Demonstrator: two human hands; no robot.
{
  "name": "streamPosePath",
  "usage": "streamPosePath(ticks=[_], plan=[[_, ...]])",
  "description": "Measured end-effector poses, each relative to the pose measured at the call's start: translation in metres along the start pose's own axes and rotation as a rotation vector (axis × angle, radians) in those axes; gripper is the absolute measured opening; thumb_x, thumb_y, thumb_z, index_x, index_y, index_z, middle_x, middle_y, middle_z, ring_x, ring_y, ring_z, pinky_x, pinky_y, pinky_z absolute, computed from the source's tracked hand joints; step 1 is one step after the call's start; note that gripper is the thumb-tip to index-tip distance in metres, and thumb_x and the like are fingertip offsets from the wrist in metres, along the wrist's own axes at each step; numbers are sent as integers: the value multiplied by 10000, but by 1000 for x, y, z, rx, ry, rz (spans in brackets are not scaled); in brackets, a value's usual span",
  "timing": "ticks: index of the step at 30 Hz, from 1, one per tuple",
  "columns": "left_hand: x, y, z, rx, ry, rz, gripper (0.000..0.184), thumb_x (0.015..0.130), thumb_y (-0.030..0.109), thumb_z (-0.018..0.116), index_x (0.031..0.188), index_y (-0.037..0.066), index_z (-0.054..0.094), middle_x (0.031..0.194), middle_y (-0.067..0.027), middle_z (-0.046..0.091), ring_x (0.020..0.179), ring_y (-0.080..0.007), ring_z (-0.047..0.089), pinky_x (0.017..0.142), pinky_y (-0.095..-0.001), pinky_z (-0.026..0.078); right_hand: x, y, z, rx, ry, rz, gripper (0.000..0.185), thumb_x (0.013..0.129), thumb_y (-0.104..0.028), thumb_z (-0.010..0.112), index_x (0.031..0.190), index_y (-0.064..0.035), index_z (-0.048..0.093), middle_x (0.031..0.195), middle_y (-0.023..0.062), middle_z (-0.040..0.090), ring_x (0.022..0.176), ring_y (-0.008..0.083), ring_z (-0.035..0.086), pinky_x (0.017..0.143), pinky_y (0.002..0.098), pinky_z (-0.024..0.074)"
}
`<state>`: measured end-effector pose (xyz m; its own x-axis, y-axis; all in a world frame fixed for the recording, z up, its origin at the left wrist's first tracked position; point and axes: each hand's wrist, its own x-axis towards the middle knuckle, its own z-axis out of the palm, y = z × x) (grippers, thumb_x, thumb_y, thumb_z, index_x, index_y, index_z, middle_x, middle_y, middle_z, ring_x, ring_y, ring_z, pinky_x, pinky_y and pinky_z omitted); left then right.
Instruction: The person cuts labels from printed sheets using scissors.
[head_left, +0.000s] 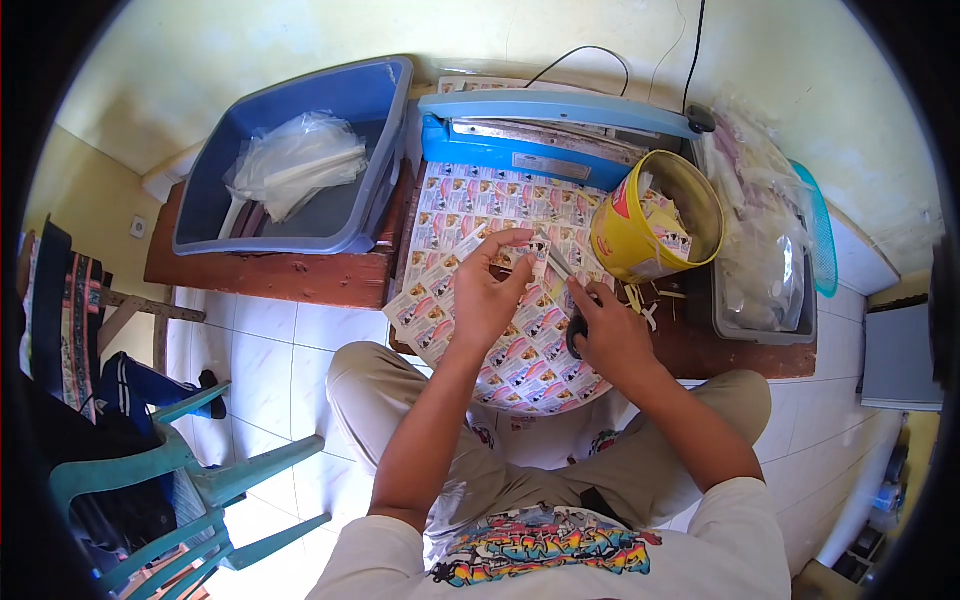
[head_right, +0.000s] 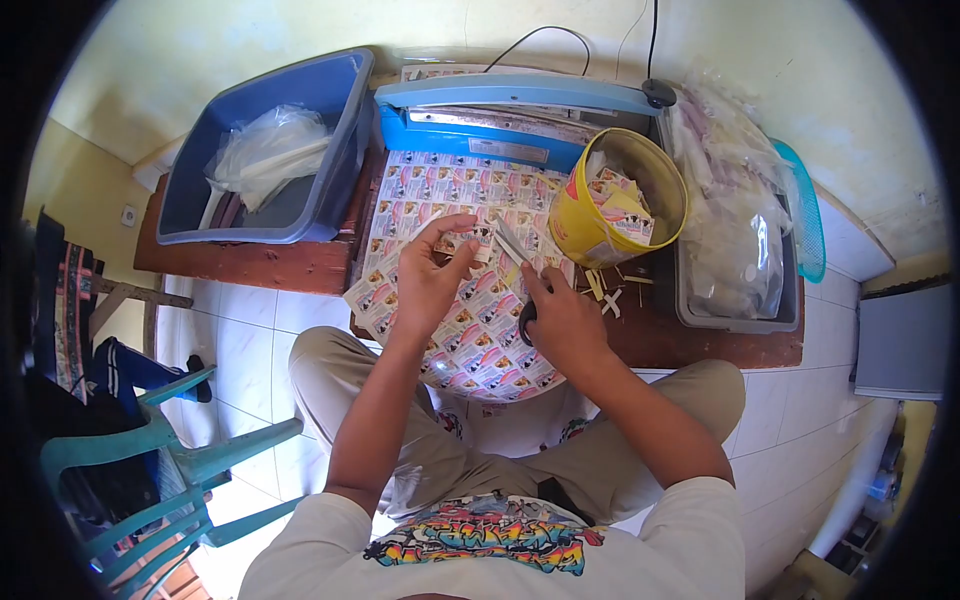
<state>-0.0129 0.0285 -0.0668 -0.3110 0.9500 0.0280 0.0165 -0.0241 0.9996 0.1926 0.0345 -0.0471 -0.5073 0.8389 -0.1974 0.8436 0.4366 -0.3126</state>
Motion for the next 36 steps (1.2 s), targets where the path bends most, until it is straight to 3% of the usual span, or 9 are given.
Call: streamPosePath(ticks=[3, 6, 18, 21, 23, 24, 26, 30, 36], plan=[[0, 2, -2, 71, -47, -57, 251, 979, 83, 707, 1223, 25, 705, 907, -35, 728, 714, -70, 684, 616, -229, 522, 1, -2, -3, -64, -17, 13, 791, 776, -189, 766, 1515, -129, 493, 1287, 158, 586, 867, 389, 723, 770, 476, 607], [0, 4, -1, 93, -45, -67, 245, 985, 99, 707, 1219, 27, 713, 851, -28, 731, 718, -84, 704, 638, -228, 538, 1, -3, -2, -99, 11, 1, 776, 769, -208, 774, 1497, -127, 519, 1262, 164, 596, 832, 380, 724, 744, 468, 607], [-3, 1, 0, 24, -68, -49, 275, 961, 83, 736, 1229, 22, 728, 837, -52, 742, 724, -103, 725, 641, -226, 555, -1, -2, -9, -64, 10, -32, 716, 786, -243, 795, 1446, -85, 568, 1237, 173, 628, 967, 365, 721, 801, 471, 597], [-6, 11, -2, 33, -132, -87, 284, 947, 58, 740, 1230, 25, 733, 817, -48, 736, 679, -71, 691, 604, -217, 523, 5, 3, -12, 100, 216, -131, 523, 830, -199, 788, 1328, -95, 666, 1133, 159, 688, 847, 331, 724, 772, 435, 597], [-6, 10, -2, 64, -167, -64, 289, 944, 51, 738, 1233, 37, 737, 834, -40, 740, 649, -47, 645, 579, -210, 491, 10, 1, -18, 543, 285, -90, 345, 903, -125, 743, 1235, -38, 710, 1027, 149, 732, 780, 240, 727, 692, 355, 603], [-7, 9, -2, 98, -202, -43, 295, 941, 44, 736, 1236, 50, 741, 851, -31, 744, 618, -23, 600, 554, -203, 458, 10, -2, -23, 540, 289, -87, 345, 903, -125, 743, 1235, -38, 710, 1027, 149, 732, 780, 240, 727, 692, 355, 603], [-7, 6, -1, 102, -236, 25, 297, 926, 32, 736, 1221, 69, 752, 894, -28, 755, 594, -18, 572, 542, -208, 449, 9, -10, -32, 993, 203, 79, 263, 955, -70, 702, 1207, 5, 707, 985, 117, 744, 759, 139, 706, 612, 269, 583], [-11, 21, 0, 148, -341, 80, 296, 913, 8, 725, 1196, 83, 764, 1040, -9, 762, 587, 5, 489, 537, -204, 429, 13, 1, -23, 1099, 198, 42, 224, 975, -84, 692, 1160, 42, 698, 964, 112, 755, 762, 113, 728, 582, 267, 612], [-9, 0, 14, -77, -309, 196, 292, 967, 37, 704, 1254, 83, 724, 906, 53, 671, 678, 10, 481, 564, -182, 371, 10, 2, -27, 1080, 118, 82, 149, 951, -42, 712, 1067, 48, 694, 895, 99, 753, 747, 117, 729, 613, 265, 621]])
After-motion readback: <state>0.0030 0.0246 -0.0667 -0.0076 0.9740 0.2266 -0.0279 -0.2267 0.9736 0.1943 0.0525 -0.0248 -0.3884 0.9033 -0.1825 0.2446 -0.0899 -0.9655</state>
